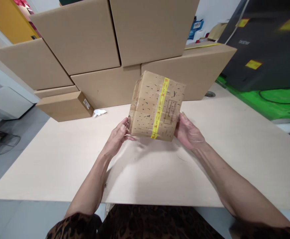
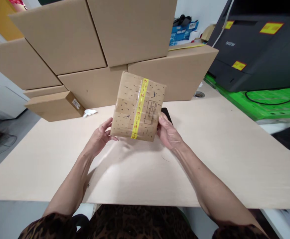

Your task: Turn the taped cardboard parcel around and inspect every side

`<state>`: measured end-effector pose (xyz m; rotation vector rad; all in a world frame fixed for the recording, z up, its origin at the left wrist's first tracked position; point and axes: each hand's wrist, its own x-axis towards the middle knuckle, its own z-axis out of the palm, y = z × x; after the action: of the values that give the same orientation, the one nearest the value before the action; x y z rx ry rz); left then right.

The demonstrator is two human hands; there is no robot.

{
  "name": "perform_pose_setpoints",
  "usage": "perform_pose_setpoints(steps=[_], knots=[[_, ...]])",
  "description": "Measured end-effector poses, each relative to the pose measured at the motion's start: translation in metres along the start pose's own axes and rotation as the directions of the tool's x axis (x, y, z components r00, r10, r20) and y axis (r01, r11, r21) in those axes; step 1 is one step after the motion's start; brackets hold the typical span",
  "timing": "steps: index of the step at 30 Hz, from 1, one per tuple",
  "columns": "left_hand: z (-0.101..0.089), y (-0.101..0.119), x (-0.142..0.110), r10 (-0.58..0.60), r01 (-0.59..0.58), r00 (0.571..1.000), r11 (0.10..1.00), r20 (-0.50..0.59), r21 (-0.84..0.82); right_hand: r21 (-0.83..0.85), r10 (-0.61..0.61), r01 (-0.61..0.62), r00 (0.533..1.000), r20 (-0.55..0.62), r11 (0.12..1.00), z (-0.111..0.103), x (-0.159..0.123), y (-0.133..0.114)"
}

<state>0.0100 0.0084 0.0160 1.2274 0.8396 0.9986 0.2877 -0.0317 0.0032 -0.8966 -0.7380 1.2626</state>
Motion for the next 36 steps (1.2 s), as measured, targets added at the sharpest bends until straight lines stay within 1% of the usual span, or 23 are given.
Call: perform_pose_setpoints(steps=[3,4,6,9,11,13,15,17,18,19,20,21,23,25,27,29,31,33,36], knots=[[-0.002,-0.001,-0.003,-0.023,0.022,1.0,0.992,0.013,0.121,0.008,0.061,-0.062,0.998,0.003,0.998,0.003,-0.001,0.006],[-0.002,-0.002,-0.003,-0.015,0.014,1.0,0.986,0.007,0.164,-0.003,0.074,-0.074,0.997,0.013,0.997,0.004,-0.002,0.008],[-0.002,-0.004,-0.003,0.036,-0.031,0.999,0.974,-0.018,0.226,-0.053,0.074,-0.072,0.996,0.045,0.996,0.005,-0.004,0.012],[-0.002,-0.007,-0.002,0.111,-0.095,0.993,0.959,-0.045,0.267,-0.173,0.039,-0.02,0.993,0.108,0.985,0.006,-0.008,0.017],[-0.003,-0.008,-0.002,0.146,-0.118,0.987,0.941,-0.067,0.318,-0.221,-0.022,0.054,0.989,0.143,0.974,0.006,-0.011,0.018],[-0.006,-0.007,-0.003,0.21,-0.169,0.975,0.916,-0.075,0.365,-0.226,-0.126,0.162,0.978,0.164,0.961,0.005,-0.014,0.018],[-0.009,-0.004,-0.003,0.304,-0.277,0.953,0.888,-0.017,0.366,-0.215,-0.243,0.277,0.955,0.171,0.937,0.005,-0.019,0.015],[-0.012,-0.001,-0.004,0.405,-0.4,0.912,0.855,0.058,0.329,-0.209,-0.342,0.374,0.924,0.173,0.904,0.006,-0.025,0.011],[-0.012,0.0,-0.004,0.445,-0.445,0.892,0.838,0.078,0.316,-0.206,-0.388,0.418,0.905,0.173,0.885,0.007,-0.028,0.008],[-0.013,0.0,-0.004,0.47,-0.47,0.879,0.827,0.08,0.307,-0.202,-0.427,0.457,0.887,0.175,0.866,0.008,-0.032,0.005],[-0.012,-0.001,-0.004,0.473,-0.47,0.878,0.831,0.068,0.297,-0.197,-0.458,0.487,0.871,0.177,0.851,0.009,-0.035,0.002],[-0.011,-0.002,-0.004,0.458,-0.453,0.887,0.846,0.053,0.282,-0.192,-0.477,0.505,0.861,0.178,0.841,0.011,-0.038,-0.001],[-0.008,-0.004,-0.004,0.413,-0.409,0.91,0.881,0.034,0.236,-0.185,-0.481,0.508,0.86,0.172,0.841,0.014,-0.041,-0.005],[-0.006,-0.006,-0.005,0.388,-0.39,0.92,0.901,0.051,0.19,-0.186,-0.461,0.482,0.875,0.15,0.856,0.016,-0.04,-0.006],[-0.005,-0.007,-0.005,0.378,-0.392,0.919,0.904,0.109,0.17,-0.179,-0.423,0.439,0.898,0.117,0.881,0.017,-0.037,-0.005],[-0.006,-0.005,-0.007,0.36,-0.393,0.915,0.898,0.185,0.199,-0.157,-0.371,0.378,0.926,0.073,0.913,0.018,-0.031,-0.002],[-0.006,-0.002,-0.01,0.35,-0.409,0.905,0.872,0.24,0.27,-0.124,-0.333,0.333,0.943,0.022,0.935,0.019,-0.027,-0.001],[-0.007,0.004,-0.014,0.363,-0.442,0.892,0.827,0.27,0.348,-0.098,-0.329,0.326,0.944,-0.02,0.94,0.019,-0.024,-0.001],[-0.005,0.015,-0.02,0.409,-0.525,0.847,0.744,0.338,0.414,-0.046,-0.288,0.286,0.957,-0.044,0.957,0.019,-0.022,-0.006]])
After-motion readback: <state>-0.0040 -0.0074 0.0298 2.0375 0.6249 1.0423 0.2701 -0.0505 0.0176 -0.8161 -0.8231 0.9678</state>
